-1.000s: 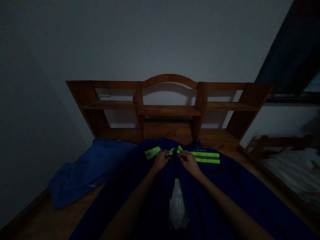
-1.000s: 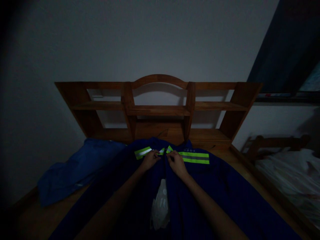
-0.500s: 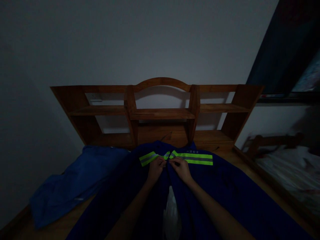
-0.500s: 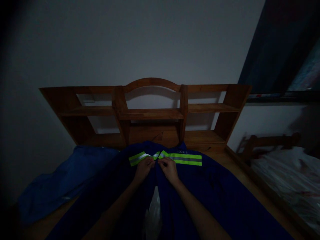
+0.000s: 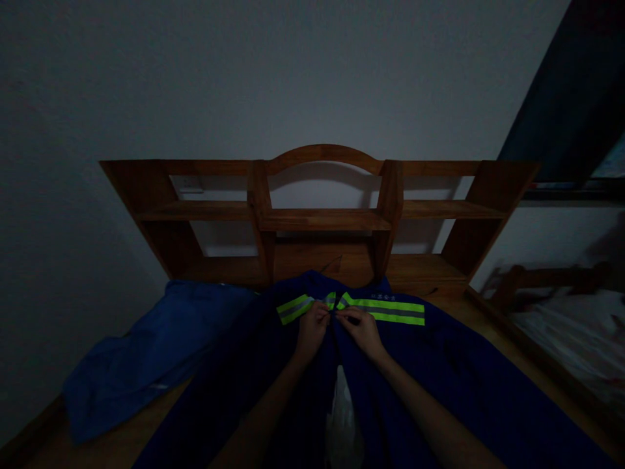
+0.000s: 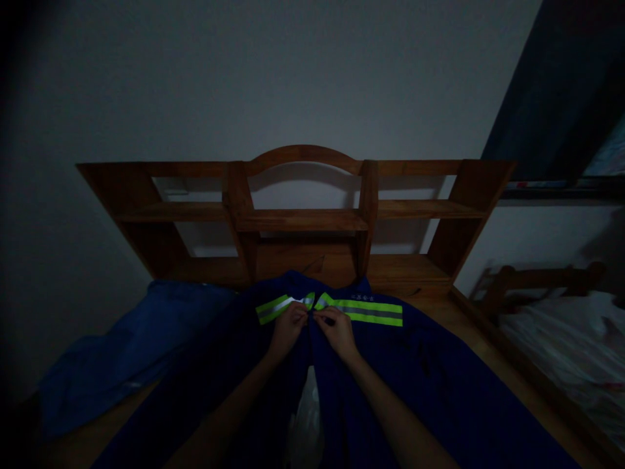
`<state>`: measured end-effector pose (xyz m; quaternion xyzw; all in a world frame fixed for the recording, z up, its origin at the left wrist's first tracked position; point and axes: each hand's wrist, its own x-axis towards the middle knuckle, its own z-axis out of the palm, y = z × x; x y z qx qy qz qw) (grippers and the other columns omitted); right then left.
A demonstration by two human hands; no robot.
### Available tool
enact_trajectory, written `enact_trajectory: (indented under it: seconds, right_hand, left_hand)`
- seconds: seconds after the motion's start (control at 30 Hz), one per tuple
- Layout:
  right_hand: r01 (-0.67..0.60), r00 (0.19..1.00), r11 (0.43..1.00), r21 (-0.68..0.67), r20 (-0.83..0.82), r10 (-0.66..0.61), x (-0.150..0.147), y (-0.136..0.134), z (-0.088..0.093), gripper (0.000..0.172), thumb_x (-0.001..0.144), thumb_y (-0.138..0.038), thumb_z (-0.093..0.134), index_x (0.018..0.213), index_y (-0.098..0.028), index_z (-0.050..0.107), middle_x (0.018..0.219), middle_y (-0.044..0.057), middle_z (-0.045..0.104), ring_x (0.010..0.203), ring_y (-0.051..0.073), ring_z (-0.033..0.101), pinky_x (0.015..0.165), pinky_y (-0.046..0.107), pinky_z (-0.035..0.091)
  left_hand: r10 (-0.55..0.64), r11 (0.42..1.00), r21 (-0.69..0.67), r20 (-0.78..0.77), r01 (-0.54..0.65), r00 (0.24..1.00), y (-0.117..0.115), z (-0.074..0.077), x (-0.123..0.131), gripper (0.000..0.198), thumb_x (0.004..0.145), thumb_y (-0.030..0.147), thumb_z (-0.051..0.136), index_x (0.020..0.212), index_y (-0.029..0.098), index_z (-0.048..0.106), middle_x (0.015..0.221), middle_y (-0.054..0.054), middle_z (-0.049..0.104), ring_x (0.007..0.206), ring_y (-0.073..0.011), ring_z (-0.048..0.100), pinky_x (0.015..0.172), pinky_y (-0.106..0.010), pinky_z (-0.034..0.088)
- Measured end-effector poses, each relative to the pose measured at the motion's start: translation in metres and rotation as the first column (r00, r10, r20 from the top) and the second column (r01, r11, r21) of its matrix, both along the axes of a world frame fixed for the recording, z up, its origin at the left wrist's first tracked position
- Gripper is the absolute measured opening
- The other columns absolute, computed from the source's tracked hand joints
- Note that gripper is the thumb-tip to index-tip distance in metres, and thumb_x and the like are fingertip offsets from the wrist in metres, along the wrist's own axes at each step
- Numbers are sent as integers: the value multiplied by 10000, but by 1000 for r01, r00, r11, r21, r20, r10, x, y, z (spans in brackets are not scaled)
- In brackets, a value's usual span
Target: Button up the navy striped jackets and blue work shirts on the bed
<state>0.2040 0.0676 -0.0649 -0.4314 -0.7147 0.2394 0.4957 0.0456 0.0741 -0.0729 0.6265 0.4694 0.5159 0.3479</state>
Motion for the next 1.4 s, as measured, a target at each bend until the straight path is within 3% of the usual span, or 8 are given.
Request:
enact_trajectory:
  seconds: [0.3, 0.47, 0.7, 0.93, 1.2, 1.4]
  right_hand:
    - [7, 1000, 1000, -16, -12, -7, 1, 1, -4, 191, 816, -330, 575, 897, -229, 715, 868, 43, 674, 805, 181, 614, 757, 303, 478]
    - [10, 998, 998, -64, -64, -14, 0, 1, -4, 191, 811, -346, 574, 870, -201, 683, 841, 28, 671, 775, 165, 610, 746, 287, 467]
    - [-68, 988, 990, -126, -147, 49, 4, 4, -2, 237, 767, -392, 604, 817, -161, 623, 777, 26, 646, 739, 150, 597, 713, 273, 478]
    - [-85, 988, 989, -122, -139, 68, 3, 4, -5, 261, 754, -377, 619, 892, -159, 582, 729, 2, 585, 667, 122, 549, 653, 243, 457]
    - [-75, 996, 994, -83, -62, 70, 1, -1, -3, 166, 827, -318, 539, 913, -186, 592, 789, 9, 594, 740, 133, 553, 703, 244, 431]
    - [-43, 998, 998, -35, -38, 42, 3, -2, 0, 189, 858, -332, 503, 878, -193, 629, 854, 20, 620, 783, 143, 561, 726, 254, 420]
  left_hand:
    - [-53, 998, -25, -38, 52, 998, 6, -6, -2, 280, 759, 135, 496, 1009, 166, 620, 806, -34, 659, 725, -146, 626, 689, -252, 479]
    - [-81, 996, 21, -57, 83, 995, -3, 6, -1, 375, 780, 115, 474, 1133, 207, 558, 820, -22, 641, 745, -132, 618, 687, -233, 467]
    - [-137, 988, 60, -105, 144, 985, -10, 18, -1, 317, 808, 116, 461, 1096, 216, 549, 860, -22, 639, 820, -137, 621, 750, -240, 466]
    - [-154, 983, 90, -37, 157, 987, -8, 10, 1, 327, 793, 91, 452, 1087, 205, 540, 829, -13, 629, 790, -125, 619, 739, -234, 469]
    - [-105, 994, 0, 61, 105, 993, 2, -5, 1, 262, 721, 104, 511, 958, 143, 617, 820, -57, 681, 778, -159, 652, 751, -262, 493]
    - [-99, 993, -55, 93, 104, 991, 5, -6, -1, 267, 703, 151, 544, 940, 128, 664, 823, -78, 700, 772, -184, 662, 750, -281, 506]
